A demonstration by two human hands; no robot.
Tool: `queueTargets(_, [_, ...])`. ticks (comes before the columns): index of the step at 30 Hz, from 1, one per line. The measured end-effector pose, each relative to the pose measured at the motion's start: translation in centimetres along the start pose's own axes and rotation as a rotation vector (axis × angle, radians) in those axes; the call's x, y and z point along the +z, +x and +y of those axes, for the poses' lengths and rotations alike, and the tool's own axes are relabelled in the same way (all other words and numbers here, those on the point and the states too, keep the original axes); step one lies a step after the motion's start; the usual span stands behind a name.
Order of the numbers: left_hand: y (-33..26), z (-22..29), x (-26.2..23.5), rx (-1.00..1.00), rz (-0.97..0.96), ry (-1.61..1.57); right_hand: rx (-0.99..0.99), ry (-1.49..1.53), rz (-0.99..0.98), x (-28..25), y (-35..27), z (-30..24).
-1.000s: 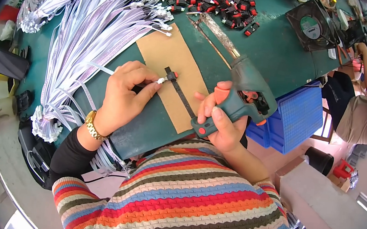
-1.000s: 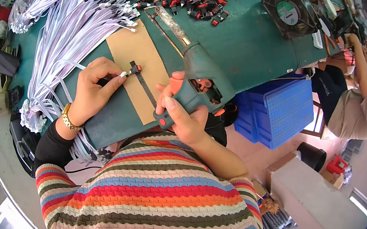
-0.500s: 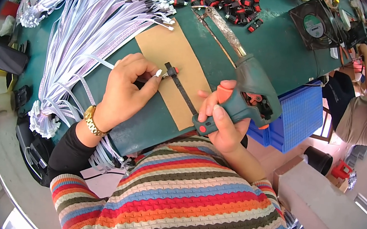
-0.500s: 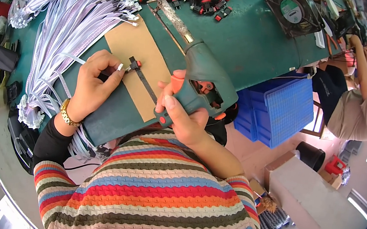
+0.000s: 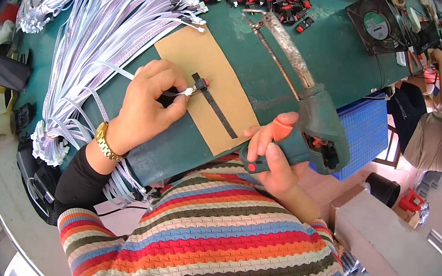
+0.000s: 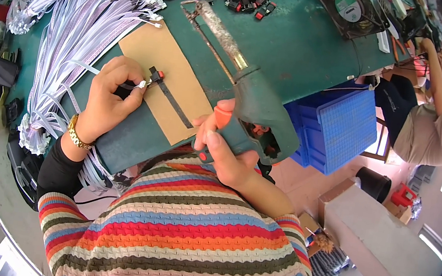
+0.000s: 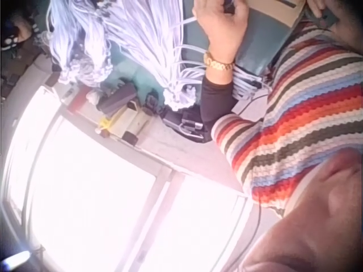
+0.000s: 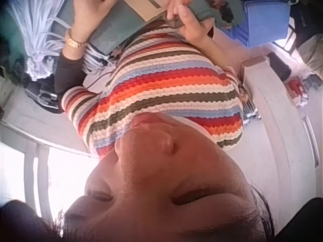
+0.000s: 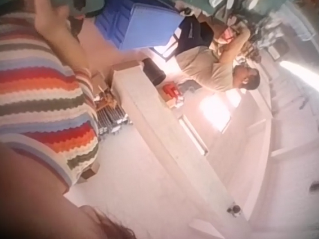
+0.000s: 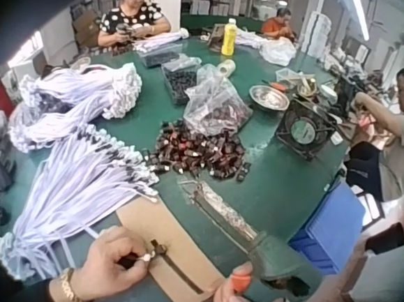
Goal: The person applies hot glue to electronic parts and wires with a hot glue gun to secure them onto a cardboard template.
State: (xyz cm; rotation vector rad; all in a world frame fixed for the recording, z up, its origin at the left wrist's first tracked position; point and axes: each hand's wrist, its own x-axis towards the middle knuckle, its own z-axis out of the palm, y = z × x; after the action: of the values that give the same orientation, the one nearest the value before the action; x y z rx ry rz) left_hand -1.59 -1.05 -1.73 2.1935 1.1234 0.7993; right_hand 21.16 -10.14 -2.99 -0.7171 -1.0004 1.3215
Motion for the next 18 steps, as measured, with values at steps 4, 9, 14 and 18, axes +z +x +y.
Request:
queueTargets(4, [-0.1, -0.1, 0.0, 0.037, -0.022, -0.015, 0.031, -0.015, -0.089, 0.6, 0.0, 0.6])
queueTargets(9, [0.4, 0.5, -0.3, 0.255, -0.034, 0.064, -0.008, -0.043, -0.121, 0.4, 0.3, 1.8])
queueTargets(14, [1.0, 0.4, -1.4, 0.374, -0.095, 0.155, 0.037, 0.045, -0.078, 0.5, 0.4, 1.7])
queueTargets(18, [0.7, -0.6, -1.6, 0.223, -0.138, -0.063, 0.039, 0.067, -0.090, 0.3, 0.4, 1.7])
